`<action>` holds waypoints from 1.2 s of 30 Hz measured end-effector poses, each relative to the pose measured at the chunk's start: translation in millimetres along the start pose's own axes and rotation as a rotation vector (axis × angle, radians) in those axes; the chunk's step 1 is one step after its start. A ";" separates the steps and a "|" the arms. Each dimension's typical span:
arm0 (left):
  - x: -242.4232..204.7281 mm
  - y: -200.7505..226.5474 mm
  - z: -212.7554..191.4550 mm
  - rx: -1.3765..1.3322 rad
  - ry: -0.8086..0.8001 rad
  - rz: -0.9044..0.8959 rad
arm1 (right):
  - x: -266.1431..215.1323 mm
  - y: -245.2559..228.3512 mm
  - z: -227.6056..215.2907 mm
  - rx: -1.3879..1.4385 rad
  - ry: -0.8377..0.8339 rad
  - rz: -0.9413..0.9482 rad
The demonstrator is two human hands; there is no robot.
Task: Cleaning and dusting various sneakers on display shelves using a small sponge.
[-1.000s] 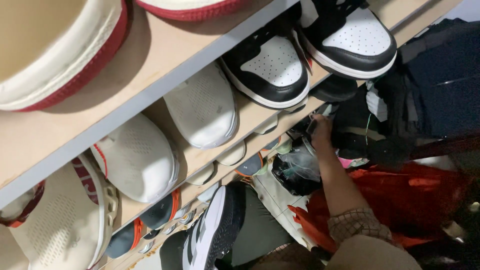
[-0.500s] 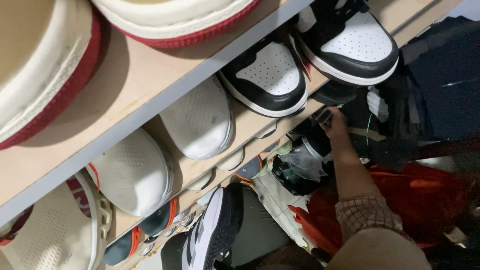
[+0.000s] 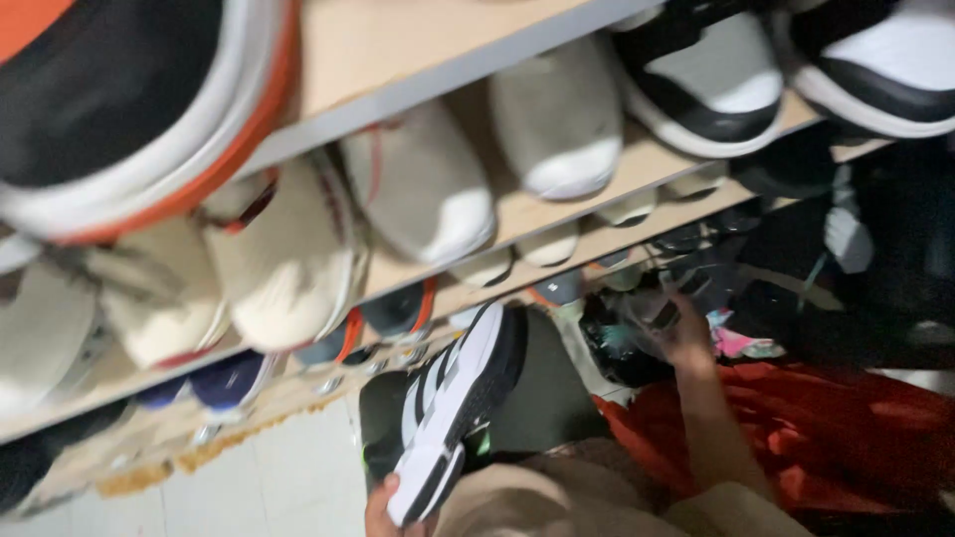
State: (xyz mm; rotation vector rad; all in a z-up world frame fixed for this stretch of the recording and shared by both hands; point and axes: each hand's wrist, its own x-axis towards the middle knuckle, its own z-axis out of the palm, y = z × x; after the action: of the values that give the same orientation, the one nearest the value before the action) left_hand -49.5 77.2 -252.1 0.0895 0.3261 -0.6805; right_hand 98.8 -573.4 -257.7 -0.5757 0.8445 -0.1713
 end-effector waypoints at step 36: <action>-88.7 -41.5 208.4 1.150 0.733 0.780 | -331.2 182.8 264.0 -1.658 -1.212 -1.589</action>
State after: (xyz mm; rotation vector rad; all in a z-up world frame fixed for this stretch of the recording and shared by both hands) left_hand -84.7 59.6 -25.2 1.5094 0.5167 0.0518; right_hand 62.4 -191.4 -1.8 -2.4709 -1.1014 -0.4538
